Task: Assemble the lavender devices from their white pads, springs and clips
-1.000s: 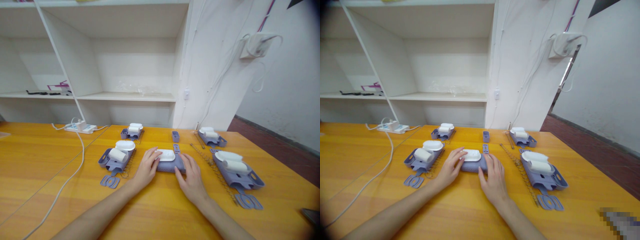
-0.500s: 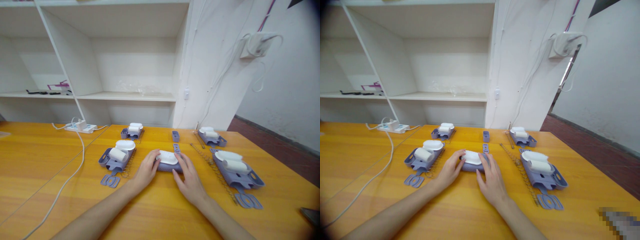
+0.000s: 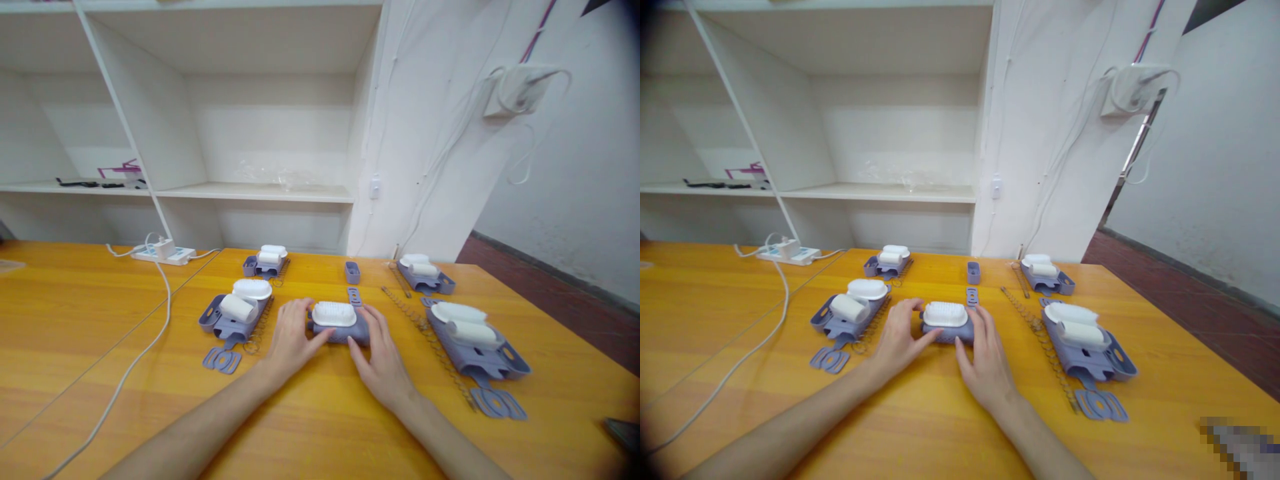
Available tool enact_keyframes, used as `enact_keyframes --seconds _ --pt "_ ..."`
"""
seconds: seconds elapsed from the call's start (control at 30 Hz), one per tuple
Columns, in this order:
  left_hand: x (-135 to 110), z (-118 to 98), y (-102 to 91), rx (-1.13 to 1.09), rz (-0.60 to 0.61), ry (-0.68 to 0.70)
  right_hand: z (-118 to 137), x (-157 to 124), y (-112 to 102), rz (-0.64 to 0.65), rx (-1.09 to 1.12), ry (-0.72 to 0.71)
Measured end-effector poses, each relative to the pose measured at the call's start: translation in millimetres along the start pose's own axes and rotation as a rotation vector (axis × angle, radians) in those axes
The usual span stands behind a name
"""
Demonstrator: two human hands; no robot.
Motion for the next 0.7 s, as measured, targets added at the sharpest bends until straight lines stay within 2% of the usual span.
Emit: enact_keyframes --seconds 0.17,0.4,0.7 --pt "-0.6 -1.0 0.0 0.104 0.017 0.069 -0.8 0.3 1.3 -0.012 0.031 -0.019" --pt "-0.6 0.2 0.5 0.053 0.048 0.131 0.5 1.3 -0.9 -0.003 0.041 -0.007" --pt "-0.1 -7.1 -3.9 0.147 0.015 0.064 -1.8 0.2 0.2 0.016 0.045 0.038"
Point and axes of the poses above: each hand's wrist, its own x-axis towards the middle knuckle, its own y-axis out of the palm, z = x × y, the point moved 1 cm from there along x, towards the middle knuckle, and after that the axes turned 5 degrees about -z, right-handed, at the moved point
